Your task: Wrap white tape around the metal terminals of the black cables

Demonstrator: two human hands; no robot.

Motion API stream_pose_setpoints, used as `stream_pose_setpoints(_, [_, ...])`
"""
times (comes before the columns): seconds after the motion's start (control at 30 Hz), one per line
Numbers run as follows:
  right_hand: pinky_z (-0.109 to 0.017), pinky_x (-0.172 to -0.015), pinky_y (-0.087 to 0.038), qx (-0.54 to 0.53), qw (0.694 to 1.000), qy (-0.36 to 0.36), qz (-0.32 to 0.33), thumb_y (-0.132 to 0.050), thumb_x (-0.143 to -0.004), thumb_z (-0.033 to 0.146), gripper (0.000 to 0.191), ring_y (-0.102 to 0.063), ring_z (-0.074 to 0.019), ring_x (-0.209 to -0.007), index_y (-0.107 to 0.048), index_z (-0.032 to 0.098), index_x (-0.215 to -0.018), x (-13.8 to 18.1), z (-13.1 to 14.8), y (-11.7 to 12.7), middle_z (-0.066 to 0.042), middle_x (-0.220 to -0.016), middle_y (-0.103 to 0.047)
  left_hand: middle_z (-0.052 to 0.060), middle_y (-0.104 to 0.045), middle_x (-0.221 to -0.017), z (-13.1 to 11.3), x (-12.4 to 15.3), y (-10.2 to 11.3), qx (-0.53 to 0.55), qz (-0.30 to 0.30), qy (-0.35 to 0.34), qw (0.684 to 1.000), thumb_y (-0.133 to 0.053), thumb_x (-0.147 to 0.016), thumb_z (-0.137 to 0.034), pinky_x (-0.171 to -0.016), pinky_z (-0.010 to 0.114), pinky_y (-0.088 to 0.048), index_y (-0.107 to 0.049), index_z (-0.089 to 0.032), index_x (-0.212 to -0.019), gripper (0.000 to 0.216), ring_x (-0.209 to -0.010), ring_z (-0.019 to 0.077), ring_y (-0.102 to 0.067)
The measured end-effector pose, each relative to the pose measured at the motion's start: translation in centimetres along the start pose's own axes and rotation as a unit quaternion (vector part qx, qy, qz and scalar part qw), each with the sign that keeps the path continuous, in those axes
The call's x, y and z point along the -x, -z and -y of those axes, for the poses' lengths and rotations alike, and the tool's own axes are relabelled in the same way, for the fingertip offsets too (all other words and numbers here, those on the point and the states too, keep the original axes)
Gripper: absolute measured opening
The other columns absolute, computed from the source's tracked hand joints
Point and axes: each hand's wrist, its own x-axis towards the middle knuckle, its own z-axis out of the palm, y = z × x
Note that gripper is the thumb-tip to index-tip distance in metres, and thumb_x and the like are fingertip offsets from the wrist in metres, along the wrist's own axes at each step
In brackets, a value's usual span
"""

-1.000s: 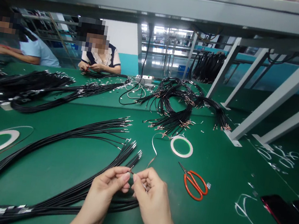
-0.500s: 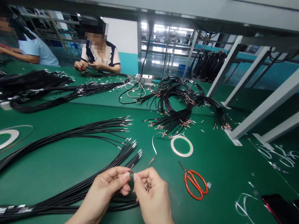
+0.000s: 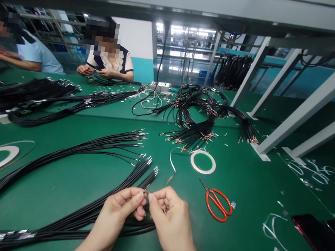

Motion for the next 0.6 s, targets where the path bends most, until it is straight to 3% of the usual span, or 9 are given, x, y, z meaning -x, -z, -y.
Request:
stream_pose_setpoints(0.33, [-0.022, -0.046, -0.032, 0.006, 1.0, -0.004, 0.007, -0.056, -0.088, 0.038, 0.027, -0.042, -0.0095, -0.048, -0.06, 0.015, -0.077, 0.06, 0.31, 0.08, 0.003, -0.057, -0.053, 0.0, -0.062, -0.053, 0.15, 0.17, 0.19, -0.008, 0.028, 0.001, 1.0, -0.068, -0.078, -0.035, -0.051, 0.018, -0.043, -0.066, -0.012, -0.072, 0.024, -0.046, 0.0083, -0.054])
stream_pose_setpoints(0.6, [-0.021, -0.045, -0.033, -0.018, 1.0, -0.015, 0.02, -0.056, -0.088, 0.039, 0.027, -0.043, -0.0088, -0.046, -0.059, 0.016, -0.074, -0.03, 0.44, 0.07, 0.004, -0.055, -0.053, -0.001, -0.059, -0.054, 0.17, 0.02, 0.53, 0.02, 0.06, 0.042, 0.997, -0.066, -0.08, -0.035, -0.05, 0.017, -0.038, -0.067, -0.012, -0.075, 0.024, -0.044, 0.006, -0.049])
